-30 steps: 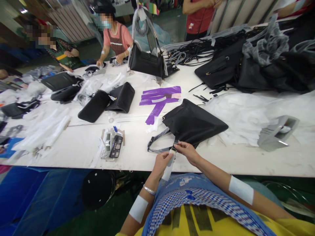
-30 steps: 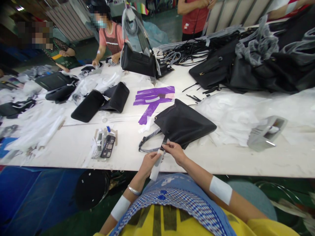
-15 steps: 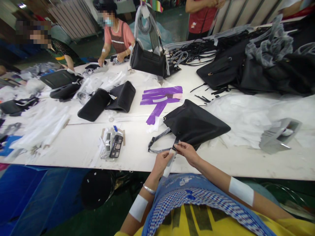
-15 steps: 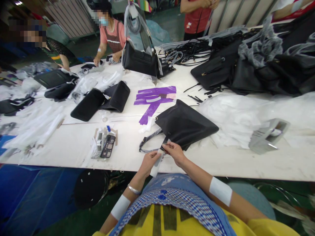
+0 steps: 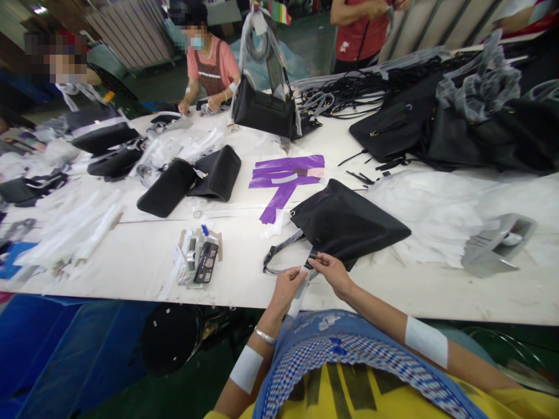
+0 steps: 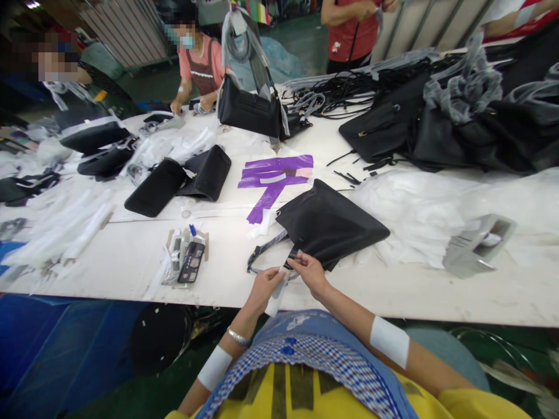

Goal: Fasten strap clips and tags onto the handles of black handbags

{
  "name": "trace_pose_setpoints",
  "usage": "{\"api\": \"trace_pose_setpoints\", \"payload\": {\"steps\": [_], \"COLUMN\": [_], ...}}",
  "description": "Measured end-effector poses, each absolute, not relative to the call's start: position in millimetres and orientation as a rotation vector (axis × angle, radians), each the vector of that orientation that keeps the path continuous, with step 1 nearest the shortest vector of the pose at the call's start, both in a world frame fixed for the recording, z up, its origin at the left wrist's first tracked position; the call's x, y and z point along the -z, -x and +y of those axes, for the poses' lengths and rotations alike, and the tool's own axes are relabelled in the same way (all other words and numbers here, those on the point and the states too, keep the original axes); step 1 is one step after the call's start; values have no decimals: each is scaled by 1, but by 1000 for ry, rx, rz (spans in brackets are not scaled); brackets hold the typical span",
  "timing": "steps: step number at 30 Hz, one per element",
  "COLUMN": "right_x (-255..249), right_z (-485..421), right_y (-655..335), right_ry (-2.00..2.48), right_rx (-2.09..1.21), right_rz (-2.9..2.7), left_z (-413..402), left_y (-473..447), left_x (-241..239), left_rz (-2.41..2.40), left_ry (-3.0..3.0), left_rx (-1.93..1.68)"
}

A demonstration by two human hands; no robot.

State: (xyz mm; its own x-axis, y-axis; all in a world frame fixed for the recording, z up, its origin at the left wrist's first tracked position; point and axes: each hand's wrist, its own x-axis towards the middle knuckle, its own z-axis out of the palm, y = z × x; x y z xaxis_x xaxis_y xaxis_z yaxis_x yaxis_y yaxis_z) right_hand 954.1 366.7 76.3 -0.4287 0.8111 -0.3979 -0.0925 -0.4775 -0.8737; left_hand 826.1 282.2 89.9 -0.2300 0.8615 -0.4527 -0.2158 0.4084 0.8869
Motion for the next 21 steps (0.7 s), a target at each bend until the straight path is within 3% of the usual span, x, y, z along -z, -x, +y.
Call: {"api": "trace_pose_setpoints", "payload": {"steps": [9, 16, 21], "right_x": [-72, -70, -69], "right_z": [367, 386, 380], "right_y": [-954, -950, -947], "right_ry": [1110, 1374, 1328], "right_rx": [-2013, -2109, -2139], "right_rz": [-1173, -741, -797], "left_z": [288, 294, 311], "left_y": [-827, -827, -826], "left_x": [-83, -80, -75], "left_rz": [1469, 1467, 1513], "left_ry": [-637, -629, -637], "left_rx": [-1187, -1138, -1170]}}
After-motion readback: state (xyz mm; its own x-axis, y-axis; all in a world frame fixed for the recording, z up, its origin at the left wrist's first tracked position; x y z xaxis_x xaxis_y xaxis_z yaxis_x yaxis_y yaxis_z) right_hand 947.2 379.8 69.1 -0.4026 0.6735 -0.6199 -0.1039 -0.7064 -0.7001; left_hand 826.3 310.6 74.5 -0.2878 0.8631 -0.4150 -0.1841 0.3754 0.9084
